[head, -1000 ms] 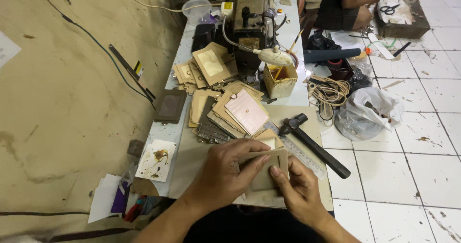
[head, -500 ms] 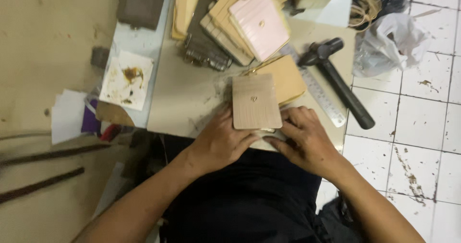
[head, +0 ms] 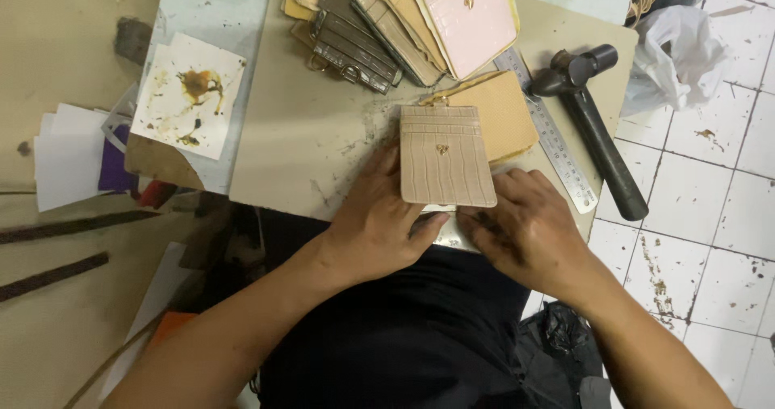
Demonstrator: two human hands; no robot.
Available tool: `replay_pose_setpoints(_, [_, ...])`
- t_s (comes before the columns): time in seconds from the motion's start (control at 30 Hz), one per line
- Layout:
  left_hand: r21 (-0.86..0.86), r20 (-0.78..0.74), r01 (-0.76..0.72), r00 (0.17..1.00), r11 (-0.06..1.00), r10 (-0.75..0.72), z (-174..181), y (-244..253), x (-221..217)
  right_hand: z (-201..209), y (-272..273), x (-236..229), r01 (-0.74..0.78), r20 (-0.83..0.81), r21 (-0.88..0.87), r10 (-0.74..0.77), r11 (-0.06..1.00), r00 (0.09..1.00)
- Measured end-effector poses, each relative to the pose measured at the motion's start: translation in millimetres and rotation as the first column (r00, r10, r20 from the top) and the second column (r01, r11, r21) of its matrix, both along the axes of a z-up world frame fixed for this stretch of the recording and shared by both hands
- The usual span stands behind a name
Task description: The person assembles small leather wallets by hand. They pick up wallet components, fold and align the pieces, and use a hammer to secure metal fasteners. The person repeatedly inspects the wallets by opening and closing them before placing them on the workbench.
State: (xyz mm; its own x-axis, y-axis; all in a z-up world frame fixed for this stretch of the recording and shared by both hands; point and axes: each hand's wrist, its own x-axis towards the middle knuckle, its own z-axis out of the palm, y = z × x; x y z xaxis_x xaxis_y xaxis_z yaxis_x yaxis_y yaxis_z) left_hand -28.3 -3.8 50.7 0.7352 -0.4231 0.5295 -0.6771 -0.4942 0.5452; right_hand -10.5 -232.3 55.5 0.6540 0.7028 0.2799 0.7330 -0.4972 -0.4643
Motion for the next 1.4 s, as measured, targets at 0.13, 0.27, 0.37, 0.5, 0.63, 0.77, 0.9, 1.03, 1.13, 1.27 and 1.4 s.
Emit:
replay_pose_setpoints(0.13, [-0.038,-0.014,-0.083,0.996,0.996,0.083,-3.0,-5.8,-1.0,10.1,4.3,4.6,0.015,-0.155,-0.013,-0.017,1.000,0.988])
replay_pose_setpoints(0.27, [-0.040,0.008,-0.138,0.990,0.990,0.139,-11.8,-8.6,-0.3,5.7,-3.6,-1.1,-0.001,-0.012,-0.013,0.001,1.000,1.000])
replay_pose_setpoints(0.37, [-0.052,0.004,-0.149,0.989,0.987,0.150,-4.7,-9.4,1.3,-2.6,-9.7,-3.8,-0.010,0.092,-0.010,0.011,1.000,0.996])
replay_pose_setpoints(0.5, [-0.068,-0.019,-0.125,0.992,0.990,0.124,9.5,-8.2,3.2,-9.9,-9.1,-5.9,-0.037,0.110,0.049,0.032,0.998,0.993])
replay_pose_setpoints(0.63, [-0.045,-0.012,-0.149,0.989,0.988,0.148,-2.6,-13.9,-3.8,10.8,0.7,1.9,-0.044,0.029,0.042,0.043,0.998,0.999])
replay_pose_setpoints(0.77, [0.077,-0.169,-0.180,0.967,0.981,0.191,-13.1,-21.0,-11.8,18.1,5.2,7.5,-0.055,-0.098,-0.194,0.036,0.979,0.995])
replay_pose_setpoints(0.9, [0.041,-0.202,-0.094,0.974,0.995,0.101,-22.6,-20.5,-8.2,11.3,5.0,11.7,-0.026,-0.190,-0.400,-0.054,0.916,0.980])
replay_pose_setpoints(1.03, [-0.020,-0.234,-0.093,0.969,0.995,0.086,-25.8,-21.6,-6.9,19.9,-3.8,5.8,-0.042,-0.278,-0.204,-0.016,0.978,0.961])
replay_pose_setpoints(1.13, [-0.010,-0.228,-0.083,0.970,0.996,0.079,-30.4,-22.9,-6.1,13.7,-11.0,3.9,-0.090,-0.257,-0.095,0.063,0.991,0.964])
replay_pose_setpoints(1.27, [-0.040,-0.251,-0.069,0.966,0.997,0.057,-31.0,-21.9,-5.9,3.6,-10.8,1.1,-0.115,-0.002,0.005,0.115,0.993,0.993])
replay_pose_setpoints(1.4, [-0.049,-0.221,-0.036,0.975,0.998,0.024,-31.6,-20.6,-5.4,10.0,-6.1,3.4,-0.107,-0.089,0.027,0.109,0.994,0.990])
